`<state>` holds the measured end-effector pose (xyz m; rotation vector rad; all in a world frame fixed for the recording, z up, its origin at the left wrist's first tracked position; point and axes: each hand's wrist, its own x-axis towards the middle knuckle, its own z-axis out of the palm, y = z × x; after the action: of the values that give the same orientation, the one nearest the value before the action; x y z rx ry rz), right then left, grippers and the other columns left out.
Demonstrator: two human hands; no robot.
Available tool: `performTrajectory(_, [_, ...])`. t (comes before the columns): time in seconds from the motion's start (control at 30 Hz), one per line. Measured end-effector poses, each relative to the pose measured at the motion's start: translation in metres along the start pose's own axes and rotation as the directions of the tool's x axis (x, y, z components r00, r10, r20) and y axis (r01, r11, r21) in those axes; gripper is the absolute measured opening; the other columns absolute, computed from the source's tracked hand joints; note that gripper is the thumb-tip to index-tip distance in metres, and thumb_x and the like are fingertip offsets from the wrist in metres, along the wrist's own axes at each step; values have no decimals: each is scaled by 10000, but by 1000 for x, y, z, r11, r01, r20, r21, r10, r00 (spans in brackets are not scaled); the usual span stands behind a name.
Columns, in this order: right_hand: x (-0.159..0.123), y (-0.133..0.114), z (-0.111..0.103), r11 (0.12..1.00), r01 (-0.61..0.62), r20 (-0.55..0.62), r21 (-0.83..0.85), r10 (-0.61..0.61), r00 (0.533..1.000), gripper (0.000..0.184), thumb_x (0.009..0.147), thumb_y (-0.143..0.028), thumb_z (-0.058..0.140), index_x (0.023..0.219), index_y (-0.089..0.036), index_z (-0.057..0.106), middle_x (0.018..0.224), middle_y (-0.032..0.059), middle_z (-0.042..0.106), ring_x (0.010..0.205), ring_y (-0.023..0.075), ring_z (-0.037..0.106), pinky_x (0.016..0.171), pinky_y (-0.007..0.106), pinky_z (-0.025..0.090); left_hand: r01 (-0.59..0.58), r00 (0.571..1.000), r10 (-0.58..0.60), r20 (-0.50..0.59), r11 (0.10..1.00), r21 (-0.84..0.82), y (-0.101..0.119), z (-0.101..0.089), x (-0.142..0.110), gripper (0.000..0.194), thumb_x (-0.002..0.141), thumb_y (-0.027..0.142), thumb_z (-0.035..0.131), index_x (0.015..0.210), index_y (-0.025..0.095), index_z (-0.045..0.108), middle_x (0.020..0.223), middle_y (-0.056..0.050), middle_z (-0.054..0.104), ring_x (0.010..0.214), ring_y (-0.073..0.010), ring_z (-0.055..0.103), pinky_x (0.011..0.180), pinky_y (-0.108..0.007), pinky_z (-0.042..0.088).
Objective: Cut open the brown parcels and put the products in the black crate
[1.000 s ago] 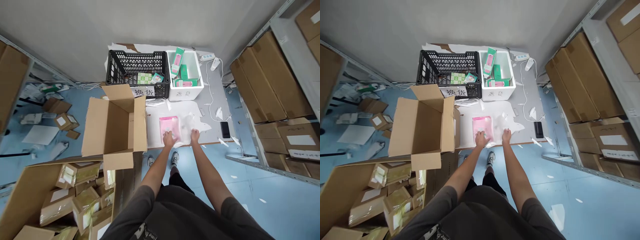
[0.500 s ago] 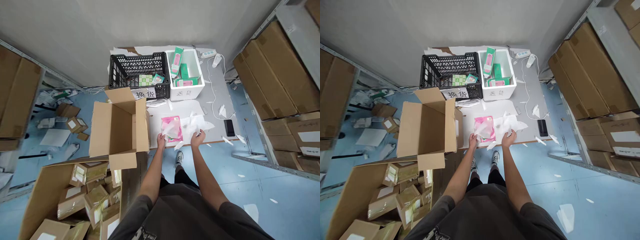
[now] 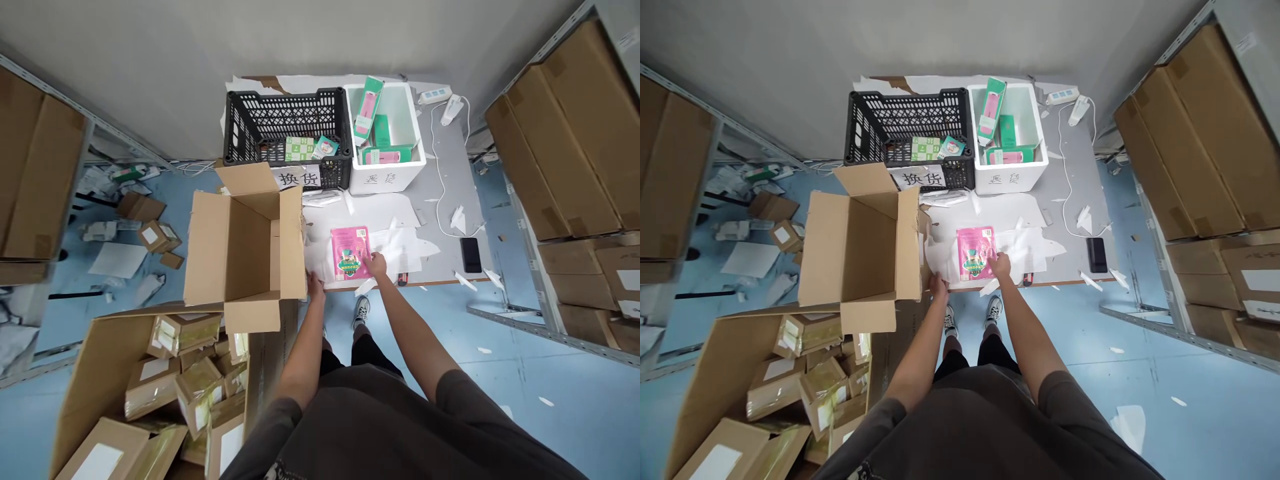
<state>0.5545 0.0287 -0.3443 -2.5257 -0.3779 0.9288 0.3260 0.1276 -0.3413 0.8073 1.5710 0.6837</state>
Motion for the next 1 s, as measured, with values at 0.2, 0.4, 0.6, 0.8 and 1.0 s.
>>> performTrajectory(0.2, [2,-3,12,996,-77,-58,43,79,995,557,849,-438,762,1297,-111,703,1280,190,710,1152,286,688,939,314,546,-51,993,77,-92,967,250,-3,-18,-45,319,977,542,617,873,241,608,853,-36,658,940,-235,683,903,-368,553])
performTrajectory(0.4, [-2,-1,12,994,-87,-62,60,91,994,504,838,-389,752,1260,-117,722,1212,168,746,1102,281,716,895,308,545,-359,914,117,389,680,640,13,46,-45,446,863,301,734,1283,177,654,1206,-132,716,1241,-279,642,1074,-356,481])
performTrajectory(0.6, [1,-2,5,985,-136,-11,106,137,990,293,815,-396,776,1008,-182,721,1000,90,771,978,257,737,793,295,524,-138,981,2,192,704,696,25,71,-2,640,828,328,766,1414,133,597,1443,-230,631,1356,-348,593,1068,-386,461])
performTrajectory(0.8, [-10,-17,0,903,-88,43,420,77,996,216,814,-359,709,924,-240,565,847,12,702,734,197,668,615,272,499,-71,973,-82,214,780,622,34,58,11,294,781,321,768,1024,158,743,1001,-130,783,1052,-307,735,906,-354,529])
performTrajectory(1.0, [-40,-50,-47,702,24,28,712,-61,998,368,813,-494,693,1012,-255,498,838,4,702,718,213,672,596,292,536,-165,943,23,331,899,406,83,62,-27,389,878,322,663,1234,167,681,969,-61,779,890,-199,741,802,-287,569])
